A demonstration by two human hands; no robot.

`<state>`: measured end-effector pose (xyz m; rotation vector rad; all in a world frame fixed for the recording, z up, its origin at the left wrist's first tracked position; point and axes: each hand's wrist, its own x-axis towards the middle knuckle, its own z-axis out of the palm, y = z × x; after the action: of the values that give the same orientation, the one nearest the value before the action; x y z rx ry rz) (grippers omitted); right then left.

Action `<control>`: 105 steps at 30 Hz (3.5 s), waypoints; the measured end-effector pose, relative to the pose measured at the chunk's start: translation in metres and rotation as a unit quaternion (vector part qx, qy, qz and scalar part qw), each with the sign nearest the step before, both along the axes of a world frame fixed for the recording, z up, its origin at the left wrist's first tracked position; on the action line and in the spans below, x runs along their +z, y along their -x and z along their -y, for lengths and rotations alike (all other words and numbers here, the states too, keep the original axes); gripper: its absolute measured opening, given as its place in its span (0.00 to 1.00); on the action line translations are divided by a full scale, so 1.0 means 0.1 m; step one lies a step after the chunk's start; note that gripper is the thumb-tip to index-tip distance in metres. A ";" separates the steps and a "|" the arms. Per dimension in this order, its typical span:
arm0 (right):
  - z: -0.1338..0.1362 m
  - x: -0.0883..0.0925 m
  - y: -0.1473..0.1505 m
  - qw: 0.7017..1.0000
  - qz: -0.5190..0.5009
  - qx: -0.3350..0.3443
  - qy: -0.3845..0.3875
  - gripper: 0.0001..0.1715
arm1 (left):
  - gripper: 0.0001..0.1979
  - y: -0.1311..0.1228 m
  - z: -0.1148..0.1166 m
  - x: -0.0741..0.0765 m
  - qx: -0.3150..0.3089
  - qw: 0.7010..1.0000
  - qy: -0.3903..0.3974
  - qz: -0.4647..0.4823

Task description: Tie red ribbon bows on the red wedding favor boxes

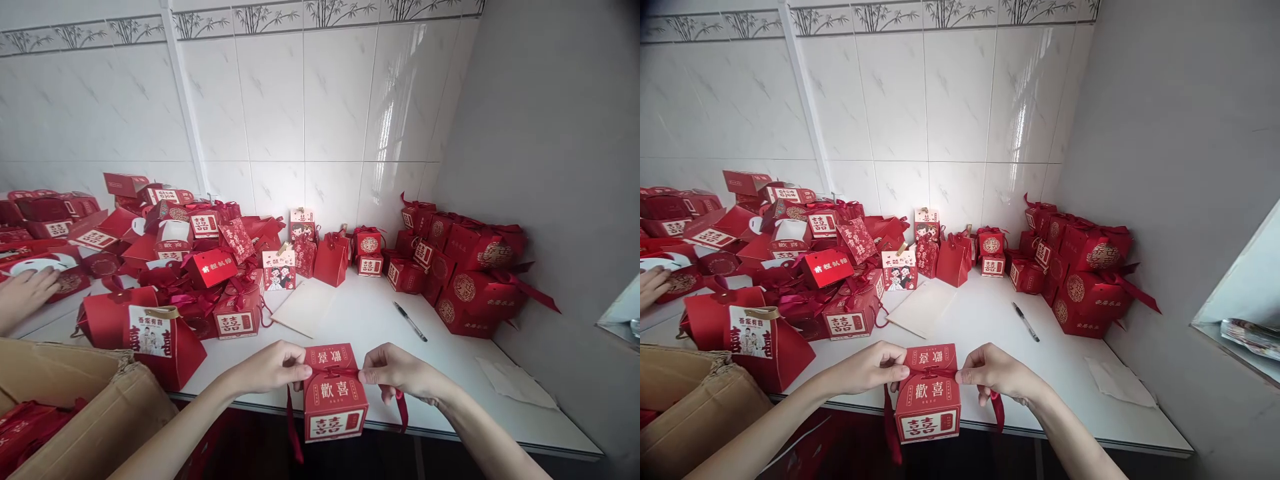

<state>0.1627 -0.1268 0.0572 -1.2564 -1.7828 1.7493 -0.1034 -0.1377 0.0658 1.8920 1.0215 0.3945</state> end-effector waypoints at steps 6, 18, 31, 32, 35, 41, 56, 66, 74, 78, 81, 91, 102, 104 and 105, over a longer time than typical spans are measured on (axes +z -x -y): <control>0.05 0.05 0.01 0.999 0.009 -0.022 -0.028 0.23 | 0.20 0.03 0.02 -0.08 -0.008 0.998 0.047 0.047; 0.06 0.22 0.06 0.997 0.050 0.041 -0.049 0.36 | 0.21 -0.07 0.11 0.27 0.082 0.989 0.107 -0.058; 0.15 0.23 0.03 0.998 -0.047 0.028 -0.026 0.20 | 0.14 -0.05 0.17 0.30 0.062 0.992 0.062 -0.092; 0.17 0.25 0.03 0.997 -0.059 0.027 -0.034 0.19 | 0.13 -0.05 0.16 0.31 0.063 0.993 0.062 -0.076; 0.20 0.27 0.08 0.996 -0.075 0.007 -0.051 0.20 | 0.11 -0.06 0.14 0.30 0.074 0.991 0.098 -0.053; 0.19 0.16 0.04 0.997 -0.017 -0.015 -0.069 0.21 | 0.19 -0.04 0.12 0.12 0.095 0.986 0.136 0.003; 0.22 0.15 -0.06 0.995 -0.036 -0.026 -0.092 0.14 | 0.16 -0.08 0.15 -0.03 0.102 0.992 0.064 0.037; 0.22 0.25 0.33 0.982 -0.154 -0.032 -0.104 0.23 | 0.12 -0.25 0.10 0.17 0.114 0.991 0.065 0.004; 0.21 0.14 0.44 0.969 -0.112 -0.031 -0.220 0.18 | 0.11 -0.27 0.14 0.44 0.051 0.992 -0.070 -0.089; 0.22 0.14 0.45 0.954 -0.081 -0.020 -0.288 0.16 | 0.11 -0.32 0.21 0.60 0.028 0.979 -0.140 -0.145; 0.23 0.11 0.46 0.949 -0.077 -0.021 -0.304 0.15 | 0.12 -0.35 0.24 0.66 0.010 0.965 -0.195 -0.175; 0.25 -0.03 0.57 0.952 -0.139 -0.125 -0.242 0.12 | 0.12 -0.49 0.20 0.76 -0.069 0.919 -0.325 -0.214; 0.27 -0.10 0.55 0.956 -0.137 -0.138 -0.222 0.18 | 0.09 -0.45 -0.22 0.60 -0.025 0.990 -0.128 -0.057; 0.28 -0.12 0.55 0.954 -0.137 -0.145 -0.222 0.20 | 0.08 -0.42 -0.28 0.51 -0.021 0.994 -0.104 -0.007; 0.28 -0.12 0.55 0.954 -0.140 -0.147 -0.222 0.20 | 0.07 -0.41 -0.30 0.46 -0.014 0.995 -0.101 0.000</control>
<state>0.1078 -0.1550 0.0450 -0.9686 -1.6058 1.2054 -0.0622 -0.1078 0.1122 2.0827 0.9851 0.4970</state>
